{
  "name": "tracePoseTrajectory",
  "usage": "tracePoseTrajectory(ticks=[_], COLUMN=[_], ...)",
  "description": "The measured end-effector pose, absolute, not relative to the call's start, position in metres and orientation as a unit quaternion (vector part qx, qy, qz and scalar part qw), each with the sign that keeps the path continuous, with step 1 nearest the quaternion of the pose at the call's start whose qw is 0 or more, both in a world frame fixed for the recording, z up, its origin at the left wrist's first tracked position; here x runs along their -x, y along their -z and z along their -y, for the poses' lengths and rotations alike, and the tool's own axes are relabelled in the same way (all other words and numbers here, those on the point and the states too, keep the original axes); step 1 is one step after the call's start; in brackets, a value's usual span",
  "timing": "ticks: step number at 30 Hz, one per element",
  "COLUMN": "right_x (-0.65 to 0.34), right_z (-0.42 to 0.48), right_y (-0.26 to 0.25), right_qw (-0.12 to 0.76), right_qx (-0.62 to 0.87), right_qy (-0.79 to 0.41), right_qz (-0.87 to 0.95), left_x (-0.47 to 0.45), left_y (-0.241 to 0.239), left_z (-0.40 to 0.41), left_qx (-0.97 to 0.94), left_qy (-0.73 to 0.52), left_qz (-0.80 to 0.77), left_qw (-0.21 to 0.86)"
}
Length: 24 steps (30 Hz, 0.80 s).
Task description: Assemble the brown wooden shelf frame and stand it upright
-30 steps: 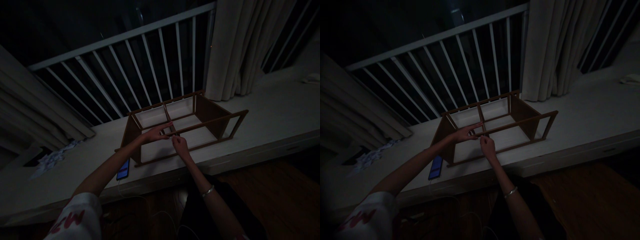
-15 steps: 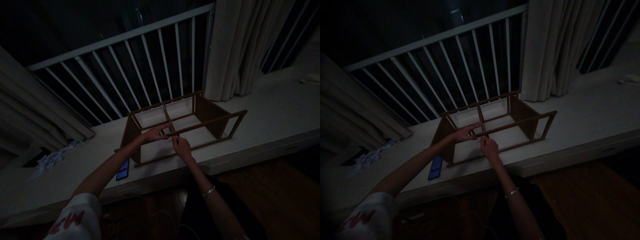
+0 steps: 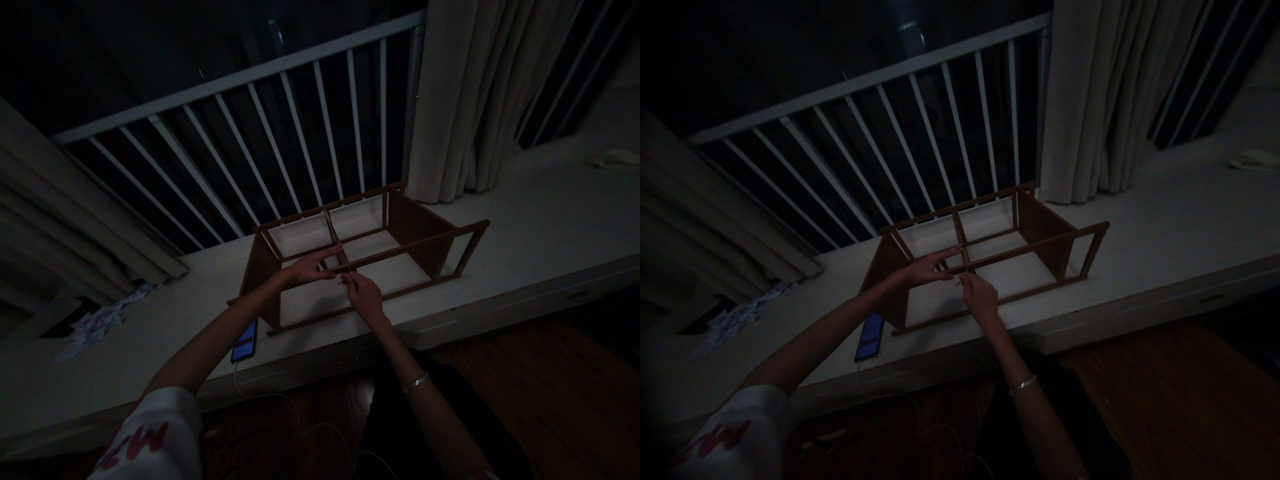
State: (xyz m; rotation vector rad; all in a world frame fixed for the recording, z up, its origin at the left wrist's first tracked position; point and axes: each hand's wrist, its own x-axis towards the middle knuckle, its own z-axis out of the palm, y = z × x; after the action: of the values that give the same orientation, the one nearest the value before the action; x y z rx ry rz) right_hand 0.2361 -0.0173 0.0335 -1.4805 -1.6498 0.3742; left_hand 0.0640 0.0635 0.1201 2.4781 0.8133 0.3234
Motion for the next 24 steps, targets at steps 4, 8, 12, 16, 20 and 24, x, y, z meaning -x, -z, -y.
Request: tracePoseTrajectory(ticks=[4, 8, 12, 16, 20, 24], right_x=[-0.230, -0.227, -0.228, -0.233, -0.239, -0.243], right_z=[0.016, 0.013, 0.009, 0.002, -0.003, -0.005], right_y=[-0.028, -0.026, -0.024, -0.019, -0.013, -0.010], right_qw=[0.485, 0.549, 0.600, 0.601, 0.608, 0.625], right_qx=[0.572, 0.507, 0.412, 0.397, 0.425, 0.441], right_qy=[-0.204, -0.299, -0.384, -0.442, -0.463, -0.449], right_qz=[0.629, 0.594, 0.569, 0.535, 0.485, 0.462], left_x=[-0.064, -0.064, -0.064, -0.064, -0.065, -0.066], left_y=[-0.120, -0.120, -0.121, -0.121, -0.121, -0.121], left_z=[-0.064, -0.064, -0.063, -0.062, -0.063, -0.063], left_qx=[-0.908, -0.910, -0.912, -0.911, -0.910, -0.910], left_qy=[-0.112, -0.117, -0.119, -0.121, -0.124, -0.127], left_qz=[-0.306, -0.300, -0.296, -0.299, -0.299, -0.299], left_qw=[0.262, 0.261, 0.257, 0.257, 0.258, 0.257])
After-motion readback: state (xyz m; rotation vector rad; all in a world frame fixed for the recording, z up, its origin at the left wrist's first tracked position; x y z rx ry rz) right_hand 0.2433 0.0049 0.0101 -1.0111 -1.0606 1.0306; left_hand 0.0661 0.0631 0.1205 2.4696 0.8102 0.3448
